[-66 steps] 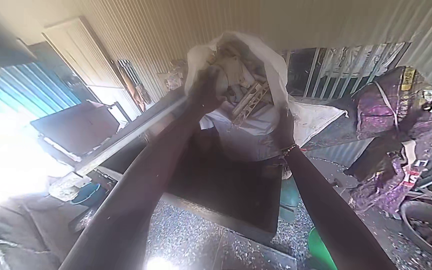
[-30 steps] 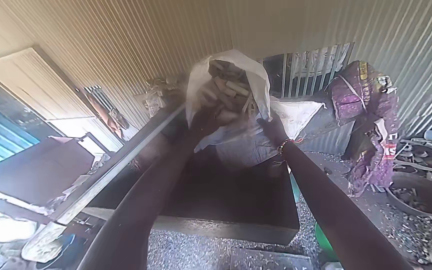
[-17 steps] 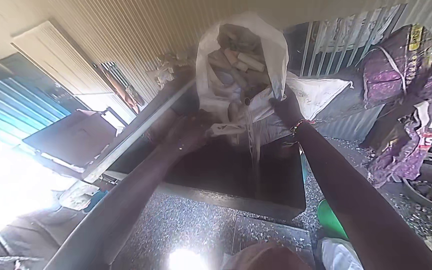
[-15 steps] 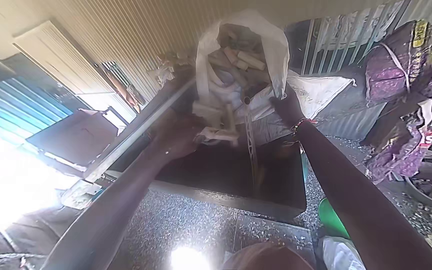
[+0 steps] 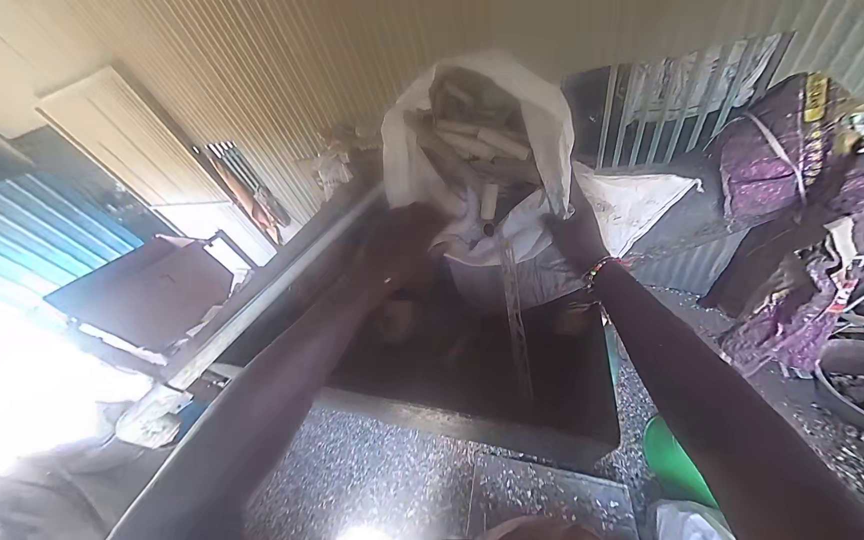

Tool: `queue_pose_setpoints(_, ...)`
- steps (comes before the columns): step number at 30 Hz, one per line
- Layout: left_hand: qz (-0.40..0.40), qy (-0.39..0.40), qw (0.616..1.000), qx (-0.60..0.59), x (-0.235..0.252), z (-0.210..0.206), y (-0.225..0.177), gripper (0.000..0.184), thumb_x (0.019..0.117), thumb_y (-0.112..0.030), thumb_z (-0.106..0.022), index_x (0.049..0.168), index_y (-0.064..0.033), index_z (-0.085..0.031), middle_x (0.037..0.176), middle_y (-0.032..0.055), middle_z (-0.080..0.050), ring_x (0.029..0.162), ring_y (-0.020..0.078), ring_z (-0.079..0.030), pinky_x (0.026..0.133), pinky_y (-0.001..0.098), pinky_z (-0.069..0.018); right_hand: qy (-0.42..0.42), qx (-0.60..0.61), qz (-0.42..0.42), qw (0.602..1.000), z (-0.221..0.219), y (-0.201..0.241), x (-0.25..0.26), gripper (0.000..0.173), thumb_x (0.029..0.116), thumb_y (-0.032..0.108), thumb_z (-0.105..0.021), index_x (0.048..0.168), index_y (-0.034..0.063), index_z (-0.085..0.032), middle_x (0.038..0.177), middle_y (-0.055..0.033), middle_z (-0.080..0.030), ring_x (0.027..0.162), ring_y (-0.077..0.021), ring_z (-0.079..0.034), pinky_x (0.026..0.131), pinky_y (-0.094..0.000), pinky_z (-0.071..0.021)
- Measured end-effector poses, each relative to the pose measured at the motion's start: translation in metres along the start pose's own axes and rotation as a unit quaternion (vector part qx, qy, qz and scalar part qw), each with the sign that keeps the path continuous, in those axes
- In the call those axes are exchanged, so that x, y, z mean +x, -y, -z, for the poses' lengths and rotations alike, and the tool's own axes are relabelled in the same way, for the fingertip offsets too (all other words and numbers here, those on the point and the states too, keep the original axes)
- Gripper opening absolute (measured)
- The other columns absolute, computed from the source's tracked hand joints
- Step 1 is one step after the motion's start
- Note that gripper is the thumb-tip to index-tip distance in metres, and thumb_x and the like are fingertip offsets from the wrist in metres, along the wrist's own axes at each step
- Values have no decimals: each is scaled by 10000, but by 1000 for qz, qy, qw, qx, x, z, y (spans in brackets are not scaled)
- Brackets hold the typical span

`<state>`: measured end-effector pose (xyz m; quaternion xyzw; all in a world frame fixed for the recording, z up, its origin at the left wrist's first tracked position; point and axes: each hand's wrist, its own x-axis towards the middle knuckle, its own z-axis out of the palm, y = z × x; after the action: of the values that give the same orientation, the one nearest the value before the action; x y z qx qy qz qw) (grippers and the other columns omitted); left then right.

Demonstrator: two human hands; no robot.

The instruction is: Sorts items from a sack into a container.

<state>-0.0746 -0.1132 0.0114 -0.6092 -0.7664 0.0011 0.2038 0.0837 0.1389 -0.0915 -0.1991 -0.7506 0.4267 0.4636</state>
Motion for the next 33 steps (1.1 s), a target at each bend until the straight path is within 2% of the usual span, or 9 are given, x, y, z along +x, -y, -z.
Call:
queue_pose_setpoints(5, -32, 37, 999, 23, 153, -8, -5, 1051, 818, -496, -815, 1642, -167, -251, 1698, 178, -200, 1572, 383, -160, 1246, 603, -147, -17, 51, 24, 998, 4, -14, -2, 915, 944, 37, -665, 1674, 234, -151, 1713, -3, -247, 1486, -197, -407, 1166, -465, -415)
queue_pose_setpoints(11, -59, -32, 998, 6, 256, -69, -9, 1089, 642, -496, -898, 1573, -207, -413, 1652, 73, -355, 1525, 320, -302, 1207, 631, -210, -32, 39, -20, 999, 1, -27, 11, 898, 897, 62, -732, 1646, 260, -278, 1637, 1, -409, 1380, -144, -531, 1109, -400, -486)
queue_pose_setpoints(14, -55, -44, 997, 19, 250, -71, -15, 998, 696, -431, -885, 1561, -233, -427, 1633, 76, -385, 1517, 352, -309, 1184, 681, -214, -30, 1, -18, 999, 2, -20, 5, 892, 918, 57, -699, 1654, 277, -246, 1657, 19, -378, 1406, -182, -511, 1117, -477, -472)
queue_pose_setpoints(17, -73, 2, 995, 68, 230, -52, -16, 889, 781, -351, -850, 1548, -164, -441, 1576, 171, -435, 1473, 419, -362, 1159, 665, -282, -28, -51, -43, 997, 2, -10, -5, 873, 933, 88, -670, 1660, 223, -205, 1542, -139, -510, 1313, -335, -582, 1040, -588, -489)
queue_pose_setpoints(19, -74, -2, 995, 69, 213, -34, -6, 823, 769, -370, -840, 1475, -131, -493, 1429, 222, -553, 1329, 452, -517, 1063, 644, -427, -27, -54, -55, 997, 0, 1, -6, 788, 943, 83, -644, 1627, 101, -253, 1478, -208, -545, 1279, -359, -594, 1040, -571, -488)
queue_pose_setpoints(23, -54, 14, 997, 47, 177, -18, 8, 818, 851, -370, -778, 1532, -87, -425, 1338, 257, -601, 1195, 453, -614, 968, 623, -490, -1, -46, -56, 997, 0, 10, -12, 574, 945, 60, -628, 1482, 17, -429, 1313, -238, -631, 1105, -351, -667, 922, -546, -542)
queue_pose_setpoints(26, -18, -3, 999, 33, 151, -2, 10, 594, 909, -274, -720, 1440, -109, -510, 1183, 229, -682, 1037, 444, -687, 807, 640, -531, -6, -48, -58, 997, 1, 12, -10, 525, 950, 51, -616, 1448, -1, -458, 1296, -241, -639, 1127, -350, -661, 947, -548, -532)
queue_pose_setpoints(30, -46, 42, 998, -6, 101, 19, 28, 514, 951, -135, -668, 1437, -52, -521, 1208, 272, -659, 1112, 465, -652, 914, 637, -505, -23, -28, -79, 996, -4, 13, -3, 434, 909, 12, -640, 1335, -10, -559, 1207, -186, -678, 1114, -252, -669, 972, -474, -535)
queue_pose_setpoints(33, -111, 105, 985, -75, 88, 13, 48, 505, 917, -191, -740, 1392, -88, -603, 1237, 201, -686, 1145, 381, -665, 998, 596, -500, -31, -5, -64, 997, -4, 14, -4, 410, 880, 8, -654, 1285, -16, -594, 1137, -168, -695, 1023, -212, -687, 907, -439, -559)
